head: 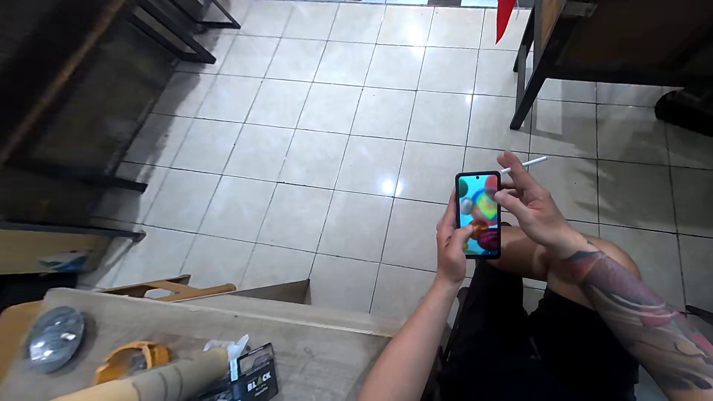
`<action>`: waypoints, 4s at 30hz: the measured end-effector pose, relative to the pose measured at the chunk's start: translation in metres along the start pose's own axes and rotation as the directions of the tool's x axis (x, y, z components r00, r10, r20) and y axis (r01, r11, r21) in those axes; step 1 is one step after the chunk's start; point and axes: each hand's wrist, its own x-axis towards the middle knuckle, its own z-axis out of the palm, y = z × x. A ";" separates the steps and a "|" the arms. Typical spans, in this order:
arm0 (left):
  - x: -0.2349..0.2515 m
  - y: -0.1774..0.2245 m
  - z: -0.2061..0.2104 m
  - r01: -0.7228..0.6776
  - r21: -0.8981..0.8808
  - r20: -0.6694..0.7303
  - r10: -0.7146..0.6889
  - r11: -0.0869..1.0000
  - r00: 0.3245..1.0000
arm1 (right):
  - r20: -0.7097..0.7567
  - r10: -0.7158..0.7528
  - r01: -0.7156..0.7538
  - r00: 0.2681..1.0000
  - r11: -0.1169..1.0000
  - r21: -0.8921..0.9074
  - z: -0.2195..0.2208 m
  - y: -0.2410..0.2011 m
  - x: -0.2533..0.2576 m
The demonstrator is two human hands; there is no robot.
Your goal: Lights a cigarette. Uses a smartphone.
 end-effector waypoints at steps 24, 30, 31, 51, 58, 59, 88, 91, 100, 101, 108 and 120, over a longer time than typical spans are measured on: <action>0.002 0.000 -0.001 0.041 -0.036 0.116 -0.037 0.999 0.993 | -0.132 -0.165 0.155 0.977 0.985 -0.080 -0.013 -0.005 -0.003; 0.001 0.000 -0.001 0.036 -0.020 0.123 -0.034 0.999 0.992 | -0.071 -0.217 0.204 0.974 0.966 -0.158 -0.012 -0.004 -0.003; 0.001 0.001 -0.001 0.041 -0.023 0.117 -0.038 0.999 0.992 | -0.068 -0.221 0.208 0.973 0.965 -0.156 -0.012 -0.005 -0.003; 0.001 0.003 0.000 0.032 -0.069 0.109 -0.025 0.997 0.994 | -0.098 -0.112 0.108 0.989 0.993 -0.044 -0.011 -0.007 -0.004; 0.000 0.003 0.000 0.024 -0.051 0.103 -0.018 0.998 0.995 | -0.120 -0.079 0.081 0.990 0.997 0.012 -0.013 -0.006 -0.003; 0.000 0.003 0.000 0.022 -0.048 0.105 -0.017 0.999 0.994 | -0.117 -0.073 0.076 0.990 0.997 0.023 -0.013 -0.005 -0.003; 0.001 0.001 -0.001 0.016 -0.063 0.101 -0.009 0.998 0.995 | -0.137 -0.075 0.079 0.988 0.996 0.028 -0.014 -0.003 -0.004; 0.001 0.002 -0.001 0.017 -0.066 0.100 -0.010 0.998 0.995 | -0.159 -0.059 0.063 0.985 0.998 0.018 -0.015 -0.004 -0.004; 0.000 0.003 -0.002 0.045 -0.094 0.061 -0.040 0.994 0.997 | -0.225 -0.119 0.131 0.967 0.991 0.041 -0.020 -0.004 -0.006; 0.000 0.002 -0.003 0.046 -0.102 0.059 -0.040 0.994 0.997 | -0.235 -0.125 0.138 0.964 0.990 0.038 -0.021 -0.003 -0.006; 0.000 0.004 -0.003 0.032 -0.131 0.050 -0.026 0.991 0.998 | -0.253 -0.151 0.174 0.956 0.982 0.072 -0.023 -0.001 -0.004; 0.007 0.014 -0.014 -0.042 -0.113 -0.039 0.038 0.993 0.999 | -0.426 -0.240 0.338 0.872 0.925 0.171 -0.035 -0.005 -0.002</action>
